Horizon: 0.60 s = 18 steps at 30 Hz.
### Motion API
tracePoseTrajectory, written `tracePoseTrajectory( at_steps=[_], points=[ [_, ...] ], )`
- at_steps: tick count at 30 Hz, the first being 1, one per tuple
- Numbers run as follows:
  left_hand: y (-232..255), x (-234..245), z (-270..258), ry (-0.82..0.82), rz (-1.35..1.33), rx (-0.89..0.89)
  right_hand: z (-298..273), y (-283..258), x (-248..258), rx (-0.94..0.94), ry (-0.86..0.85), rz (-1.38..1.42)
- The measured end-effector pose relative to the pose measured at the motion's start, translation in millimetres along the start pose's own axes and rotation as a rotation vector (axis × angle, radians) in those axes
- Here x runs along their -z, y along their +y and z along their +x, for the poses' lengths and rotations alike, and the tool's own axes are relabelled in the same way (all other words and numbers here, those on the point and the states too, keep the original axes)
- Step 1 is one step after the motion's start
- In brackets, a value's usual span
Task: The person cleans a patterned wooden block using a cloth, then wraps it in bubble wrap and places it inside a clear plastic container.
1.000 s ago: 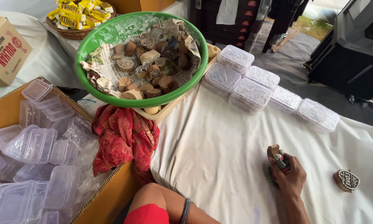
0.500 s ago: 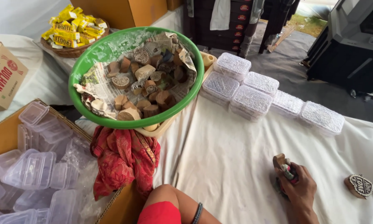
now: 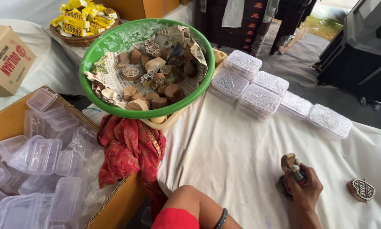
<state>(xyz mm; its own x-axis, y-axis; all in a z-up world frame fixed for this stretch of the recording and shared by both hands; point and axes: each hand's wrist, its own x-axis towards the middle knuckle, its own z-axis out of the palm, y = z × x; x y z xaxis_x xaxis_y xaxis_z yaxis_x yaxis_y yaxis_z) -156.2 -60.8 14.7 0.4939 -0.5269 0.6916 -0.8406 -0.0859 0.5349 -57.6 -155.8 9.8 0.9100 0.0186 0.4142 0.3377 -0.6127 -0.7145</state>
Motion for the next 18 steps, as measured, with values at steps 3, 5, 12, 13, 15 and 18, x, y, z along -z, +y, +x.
tracePoseTrajectory(
  at_steps=[3,5,12,13,15,18],
  points=[
    [-12,10,4,0.0,-0.005,-0.03,2,7,0,-0.023,0.074,0.057],
    [-16,13,6,0.005,-0.02,-0.044,-2,11,6,-0.021,0.148,0.107],
    [-53,39,11,-0.05,-0.132,-0.126,-1,16,6,-0.094,0.259,0.026],
    [-73,56,11,0.21,-0.209,0.124,0,23,3,-0.03,0.223,0.101],
    [-110,76,6,0.423,-0.319,0.386,-6,17,5,0.004,0.218,0.144],
    [-137,93,9,0.638,-0.136,0.569,-3,-19,9,0.113,0.269,0.071]
  ],
)
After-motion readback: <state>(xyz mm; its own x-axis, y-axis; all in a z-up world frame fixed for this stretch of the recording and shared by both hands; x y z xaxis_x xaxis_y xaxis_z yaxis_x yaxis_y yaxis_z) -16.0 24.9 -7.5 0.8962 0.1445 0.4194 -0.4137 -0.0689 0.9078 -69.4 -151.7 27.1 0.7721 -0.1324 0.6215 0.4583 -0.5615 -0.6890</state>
